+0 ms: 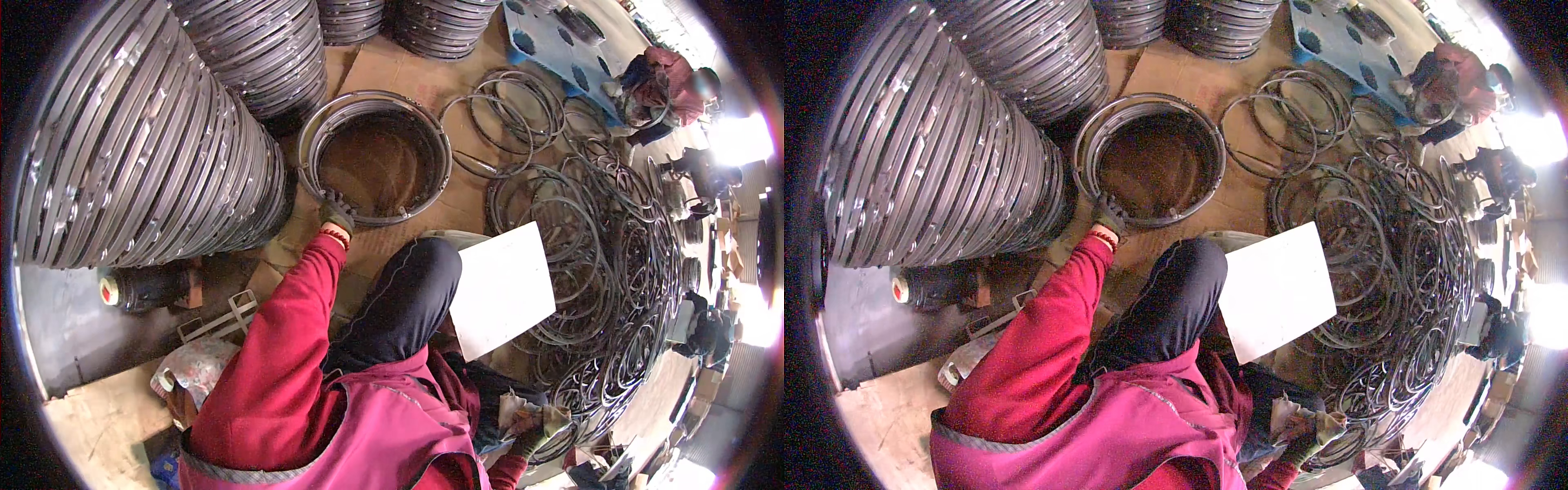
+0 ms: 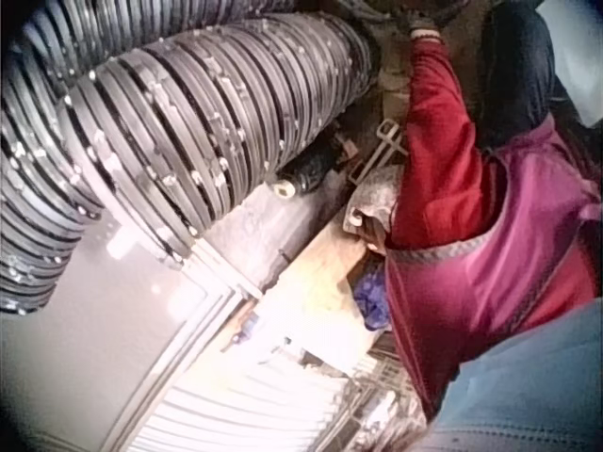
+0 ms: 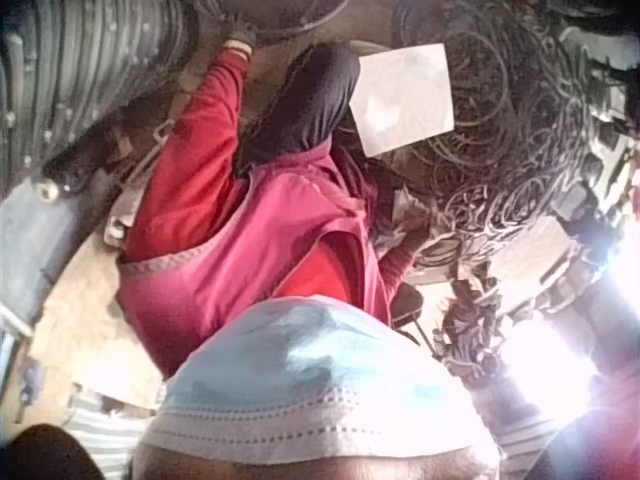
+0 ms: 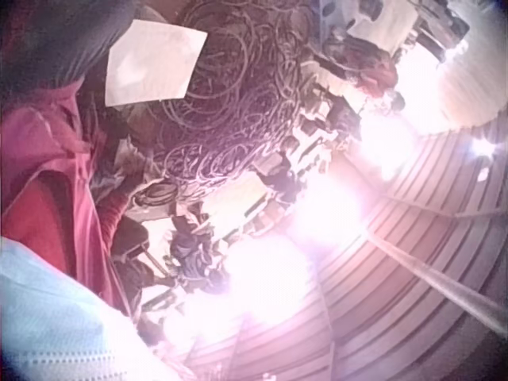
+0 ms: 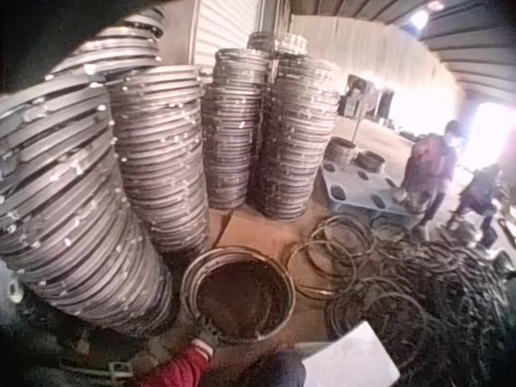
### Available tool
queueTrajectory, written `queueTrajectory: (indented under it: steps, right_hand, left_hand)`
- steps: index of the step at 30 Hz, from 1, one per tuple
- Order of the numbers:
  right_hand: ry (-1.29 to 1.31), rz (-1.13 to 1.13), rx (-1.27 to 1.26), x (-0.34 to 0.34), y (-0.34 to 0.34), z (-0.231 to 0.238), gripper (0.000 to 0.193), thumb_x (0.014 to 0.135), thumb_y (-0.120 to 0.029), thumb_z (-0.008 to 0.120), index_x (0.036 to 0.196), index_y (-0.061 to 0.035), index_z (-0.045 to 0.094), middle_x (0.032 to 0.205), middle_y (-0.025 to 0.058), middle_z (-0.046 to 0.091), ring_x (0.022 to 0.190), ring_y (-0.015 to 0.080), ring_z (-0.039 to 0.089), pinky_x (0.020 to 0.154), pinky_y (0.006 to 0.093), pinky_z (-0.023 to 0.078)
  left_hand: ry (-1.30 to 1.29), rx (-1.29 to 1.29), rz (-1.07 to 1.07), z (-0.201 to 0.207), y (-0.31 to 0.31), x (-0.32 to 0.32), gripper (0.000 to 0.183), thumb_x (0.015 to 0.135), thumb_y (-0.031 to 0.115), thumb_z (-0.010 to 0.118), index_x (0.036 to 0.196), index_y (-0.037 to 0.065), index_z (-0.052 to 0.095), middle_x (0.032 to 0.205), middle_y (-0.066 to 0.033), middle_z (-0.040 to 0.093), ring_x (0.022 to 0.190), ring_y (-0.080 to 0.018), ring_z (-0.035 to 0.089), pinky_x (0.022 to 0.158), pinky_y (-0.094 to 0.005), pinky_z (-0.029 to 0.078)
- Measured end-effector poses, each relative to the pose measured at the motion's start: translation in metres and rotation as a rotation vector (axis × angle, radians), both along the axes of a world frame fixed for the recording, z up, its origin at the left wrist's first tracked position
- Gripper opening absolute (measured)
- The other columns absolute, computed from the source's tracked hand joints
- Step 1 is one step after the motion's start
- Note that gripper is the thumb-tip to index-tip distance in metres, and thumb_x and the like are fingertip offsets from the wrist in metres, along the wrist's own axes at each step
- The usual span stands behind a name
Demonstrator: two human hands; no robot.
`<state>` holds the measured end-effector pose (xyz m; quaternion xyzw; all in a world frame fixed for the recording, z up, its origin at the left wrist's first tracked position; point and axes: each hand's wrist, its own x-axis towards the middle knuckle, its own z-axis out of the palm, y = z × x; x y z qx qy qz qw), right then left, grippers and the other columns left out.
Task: The recorder is wiping down and cleaning circular metal rings with a cloth and a cleaning agent.
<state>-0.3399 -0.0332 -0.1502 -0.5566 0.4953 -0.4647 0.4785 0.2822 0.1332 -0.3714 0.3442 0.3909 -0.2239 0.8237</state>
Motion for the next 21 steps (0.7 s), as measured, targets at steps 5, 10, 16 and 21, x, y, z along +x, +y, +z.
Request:
queueTrajectory:
  steps: [5,10,16,21]
  right_hand:
    - [0.024,-0.024,0.038,-0.035,0.016,-0.012,0.04,0.085,-0.011,0.056,0.121,0.0004,0.042,0.106,0.0086,0.055,0.09,0.0196,0.056,0.085,0.0314,0.046]
    - [0.022,-0.004,0.113,-0.04,0.005,-0.025,0.041,0.085,-0.01,0.056,0.122,0.0002,0.042,0.106,0.0086,0.055,0.09,0.0196,0.056,0.085,0.0314,0.046]
    - [0.053,-0.063,0.134,-0.046,0.007,-0.03,0.041,0.085,-0.01,0.057,0.122,0.0001,0.041,0.106,0.0087,0.055,0.091,0.0196,0.056,0.085,0.0313,0.046]
    - [0.096,-0.097,0.157,-0.09,0.017,-0.017,0.042,0.084,-0.01,0.057,0.122,0.0,0.041,0.106,0.0087,0.055,0.091,0.0196,0.056,0.085,0.0313,0.046]
  left_hand:
    - [0.031,-0.009,0.002,-0.004,-0.018,-0.006,0.02,0.088,0.038,0.05,0.079,0.02,0.053,0.066,0.0042,0.04,0.053,-0.0141,0.028,0.058,-0.0319,0.025]
    - [0.112,-0.02,0.051,-0.077,0.016,0.012,0.017,0.089,0.037,0.049,0.09,0.021,0.055,0.07,0.0036,0.048,0.053,-0.0153,0.034,0.058,-0.0353,0.031]
    - [0.091,-0.062,-0.042,-0.045,-0.015,-0.006,0.027,0.087,0.034,0.052,0.067,0.016,0.05,0.053,0.0,0.042,0.052,-0.0159,0.04,0.06,-0.0373,0.042]
    - [0.326,0.15,-0.396,-0.1,-0.018,-0.007,0.03,0.087,0.037,0.051,0.066,0.016,0.05,0.057,-0.0023,0.049,0.049,-0.0217,0.045,0.045,-0.0369,0.04]
